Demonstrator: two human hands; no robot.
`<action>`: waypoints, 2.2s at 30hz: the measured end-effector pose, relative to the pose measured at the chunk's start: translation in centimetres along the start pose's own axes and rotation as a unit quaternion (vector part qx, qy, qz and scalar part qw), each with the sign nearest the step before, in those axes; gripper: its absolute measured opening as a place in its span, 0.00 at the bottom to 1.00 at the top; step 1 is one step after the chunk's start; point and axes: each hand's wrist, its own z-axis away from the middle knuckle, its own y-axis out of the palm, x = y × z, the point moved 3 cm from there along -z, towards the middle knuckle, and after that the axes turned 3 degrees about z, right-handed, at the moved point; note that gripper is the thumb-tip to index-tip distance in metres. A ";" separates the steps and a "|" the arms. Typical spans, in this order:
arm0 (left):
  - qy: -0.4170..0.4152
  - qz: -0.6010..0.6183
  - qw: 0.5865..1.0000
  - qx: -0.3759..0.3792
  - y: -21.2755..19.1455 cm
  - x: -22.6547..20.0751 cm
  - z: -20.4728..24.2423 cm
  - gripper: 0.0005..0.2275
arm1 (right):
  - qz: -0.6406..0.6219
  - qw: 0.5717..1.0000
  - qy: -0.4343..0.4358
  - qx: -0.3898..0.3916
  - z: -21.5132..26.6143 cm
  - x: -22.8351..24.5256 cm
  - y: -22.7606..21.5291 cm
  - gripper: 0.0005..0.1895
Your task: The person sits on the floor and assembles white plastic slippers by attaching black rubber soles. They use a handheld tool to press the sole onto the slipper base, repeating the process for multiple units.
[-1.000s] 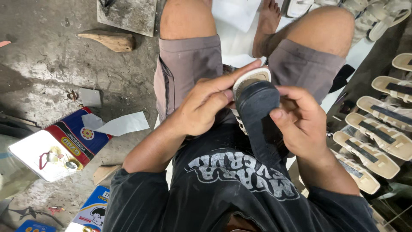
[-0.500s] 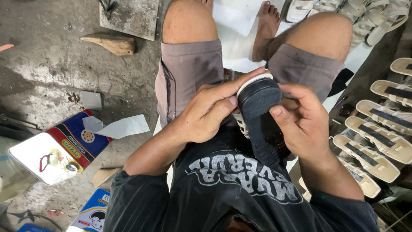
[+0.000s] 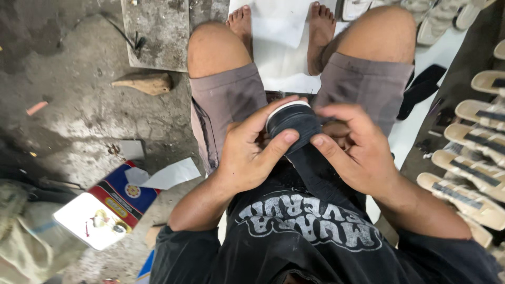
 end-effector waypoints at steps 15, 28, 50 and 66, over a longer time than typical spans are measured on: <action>0.027 0.001 0.990 -0.137 -3.4 2.6 -1.1 0.14 | 0.204 0.965 0.113 0.117 0.5 -0.5 -3.1 0.32; -0.079 -0.167 0.968 0.172 -1.0 4.2 0.2 0.41 | 0.470 0.850 -0.195 0.135 -5.7 4.5 -11.0 0.14; 0.056 -0.108 0.992 0.017 3.6 6.0 -2.4 0.13 | 0.465 0.847 -0.214 0.142 -7.7 5.5 -8.3 0.16; 0.171 0.078 0.980 -0.062 2.4 3.6 -2.8 0.24 | 0.176 0.980 -0.090 -0.033 -4.4 4.0 -7.6 0.08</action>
